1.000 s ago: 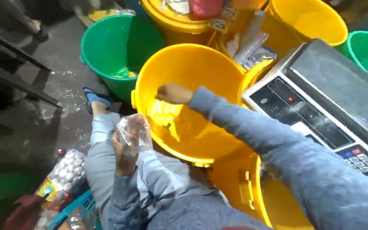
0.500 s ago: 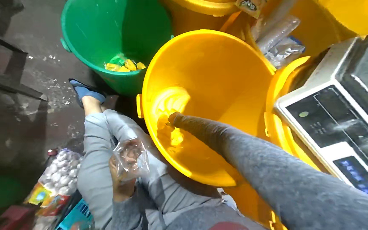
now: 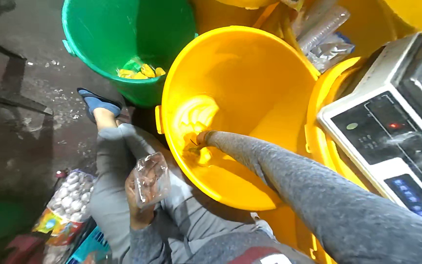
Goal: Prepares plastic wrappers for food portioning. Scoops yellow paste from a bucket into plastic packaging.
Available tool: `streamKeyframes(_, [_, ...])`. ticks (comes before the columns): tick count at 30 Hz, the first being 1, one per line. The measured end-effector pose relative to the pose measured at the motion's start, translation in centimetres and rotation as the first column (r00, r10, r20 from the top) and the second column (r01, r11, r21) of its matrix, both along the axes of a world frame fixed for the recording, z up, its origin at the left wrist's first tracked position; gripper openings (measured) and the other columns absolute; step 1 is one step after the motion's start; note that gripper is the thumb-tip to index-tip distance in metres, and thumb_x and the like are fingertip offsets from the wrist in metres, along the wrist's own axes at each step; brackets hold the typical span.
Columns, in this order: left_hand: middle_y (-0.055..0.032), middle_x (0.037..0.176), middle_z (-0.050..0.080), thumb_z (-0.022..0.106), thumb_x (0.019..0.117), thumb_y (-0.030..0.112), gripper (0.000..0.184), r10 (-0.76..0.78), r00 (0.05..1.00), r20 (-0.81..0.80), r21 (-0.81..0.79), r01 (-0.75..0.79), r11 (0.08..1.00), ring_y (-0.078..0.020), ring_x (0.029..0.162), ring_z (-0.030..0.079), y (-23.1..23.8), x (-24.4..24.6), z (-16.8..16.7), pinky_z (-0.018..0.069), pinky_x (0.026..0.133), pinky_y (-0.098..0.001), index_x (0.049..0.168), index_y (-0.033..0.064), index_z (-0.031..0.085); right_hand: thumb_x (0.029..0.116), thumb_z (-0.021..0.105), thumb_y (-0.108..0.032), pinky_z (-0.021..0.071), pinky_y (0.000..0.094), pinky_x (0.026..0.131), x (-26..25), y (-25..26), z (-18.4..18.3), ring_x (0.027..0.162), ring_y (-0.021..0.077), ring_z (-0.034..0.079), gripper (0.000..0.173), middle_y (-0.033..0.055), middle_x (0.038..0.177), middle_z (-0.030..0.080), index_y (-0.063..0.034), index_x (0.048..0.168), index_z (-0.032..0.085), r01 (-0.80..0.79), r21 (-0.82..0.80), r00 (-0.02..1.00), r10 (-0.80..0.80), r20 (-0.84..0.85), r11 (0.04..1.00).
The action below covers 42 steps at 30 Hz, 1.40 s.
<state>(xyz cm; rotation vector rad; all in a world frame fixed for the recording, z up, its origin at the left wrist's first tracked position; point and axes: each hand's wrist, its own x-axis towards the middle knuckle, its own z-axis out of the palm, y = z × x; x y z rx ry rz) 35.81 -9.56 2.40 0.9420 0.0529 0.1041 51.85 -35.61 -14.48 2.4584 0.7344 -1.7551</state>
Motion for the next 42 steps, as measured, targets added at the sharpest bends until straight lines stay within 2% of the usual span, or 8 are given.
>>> streamKeyframes(6, [-0.0066, 0.123, 0.073, 0.069, 0.0941, 0.035, 0.035, 0.011, 0.998, 0.054, -0.082, -0.006, 0.997, -0.018, 0.112, 0.07, -0.5, -0.3, 0.1, 0.0586, 0.095, -0.0328, 0.123, 0.0144, 0.073, 0.0966, 0.071, -0.036, 0.0456, 0.0634, 0.101, -1.2, -3.2, -2.3, 0.115, 0.0424, 0.064, 0.046, 0.0284, 0.12, 0.068, 0.0048, 0.119, 0.07, 0.367, 0.029, 0.93, -0.365, -0.054, 0.93])
streamKeyframes(10, [-0.0035, 0.118, 0.075, 0.068, 0.0944, 0.037, 0.031, 0.084, 0.996, 0.016, -0.086, -0.082, 0.993, -0.0157, 0.111, 0.071, -1.1, -0.6, 1.7, 0.0588, 0.096, -0.0329, 0.119, 0.0184, 0.074, 0.1003, 0.068, -0.031, 0.0487, 0.0422, 0.094, -1.0, -3.3, 1.4, 0.1, 0.0255, 0.061, 0.047, 0.0229, 0.122, 0.064, 0.0039, 0.131, 0.062, 0.74, 0.087, 0.672, -0.725, -0.152, 0.667])
streamKeyframes(16, [-0.0053, 0.121, 0.073, 0.083, 0.0824, 0.037, 0.048, 0.121, 0.988, 0.095, 0.093, -0.129, 0.987, -0.019, 0.11, 0.071, -1.1, -0.8, 3.6, 0.0594, 0.096, -0.0361, 0.122, 0.0128, 0.07, 0.0971, 0.068, -0.012, 0.0351, 0.0198, 0.045, 5.5, -4.7, 7.7, 0.046, 0.0001, 0.041, 0.022, 0.0016, 0.061, 0.058, 0.0094, 0.096, 0.07, 0.687, 0.619, 0.658, -0.686, -0.31, 0.38])
streamKeyframes(21, [-0.0047, 0.122, 0.073, 0.095, 0.063, 0.03, 0.077, 0.162, 0.956, 0.245, 0.207, -0.215, 0.955, -0.018, 0.112, 0.07, -1.8, -0.5, 5.3, 0.0592, 0.097, -0.0365, 0.126, 0.0012, 0.062, 0.0984, 0.059, -0.009, 0.0383, 0.0169, 0.045, 3.5, -5.0, 28.1, 0.044, 0.0003, 0.045, 0.019, -0.0035, 0.057, 0.055, 0.0019, 0.088, 0.07, 0.55, 0.709, 0.76, -0.616, -0.206, 0.441])
streamKeyframes(25, [-0.0003, 0.124, 0.072, 0.094, 0.0672, 0.038, 0.074, 0.162, 0.906, 0.39, 0.335, -0.303, 0.892, -0.0128, 0.115, 0.068, -3.6, -0.7, 6.7, 0.0576, 0.1, -0.0342, 0.127, 0.0039, 0.066, 0.0912, 0.067, -0.013, 0.0409, 0.0144, 0.045, -3.2, -5.7, 35.5, 0.046, -0.0041, 0.049, 0.016, -0.0094, 0.055, 0.059, -0.007, 0.079, 0.075, 0.342, 0.866, 0.857, -0.5, -0.127, 0.366])
streamKeyframes(30, [-0.0129, 0.128, 0.069, 0.094, 0.068, 0.036, 0.079, 0.161, 0.835, 0.527, 0.546, -0.477, 0.688, -0.0149, 0.118, 0.066, -5.6, -1.2, 6.5, 0.0564, 0.101, -0.0327, 0.126, -0.0082, 0.063, 0.0939, 0.073, -0.03, 0.0437, 0.0211, 0.05, -10.3, -4.5, 37.2, 0.051, -0.0003, 0.05, 0.023, -0.0059, 0.061, 0.06, -0.0092, 0.084, 0.076, 0.205, 0.816, 0.781, -0.592, 0.196, 0.541])
streamKeyframes(35, [-0.0247, 0.131, 0.065, 0.09, 0.0698, 0.043, 0.079, 0.162, 0.788, 0.594, 0.645, -0.587, 0.49, -0.0182, 0.126, 0.063, -7.1, -1.9, 6.5, 0.0503, 0.107, -0.0281, 0.12, -0.0135, 0.066, 0.1006, 0.061, -0.04, 0.0513, 0.0501, 0.06, -15.9, -2.5, 37.5, 0.064, 0.0241, 0.064, 0.036, 0.0078, 0.07, 0.066, -0.0076, 0.093, 0.074, 0.099, 0.661, 0.613, -0.569, 0.549, 0.744])
streamKeyframes(42, [-0.0185, 0.129, 0.067, 0.093, 0.0649, 0.039, 0.08, 0.113, 0.851, 0.512, 0.558, -0.43, 0.71, -0.0119, 0.121, 0.064, -6.7, -1.1, 4.5, 0.0533, 0.103, -0.0285, 0.119, -0.0128, 0.065, 0.1022, 0.055, -0.039, 0.0508, 0.0474, 0.051, -18.6, -2.2, 35.8, 0.056, 0.0244, 0.063, 0.037, 0.0067, 0.063, 0.062, -0.0081, 0.092, 0.072, -0.004, 0.667, 0.562, -0.55, 0.618, 0.745])
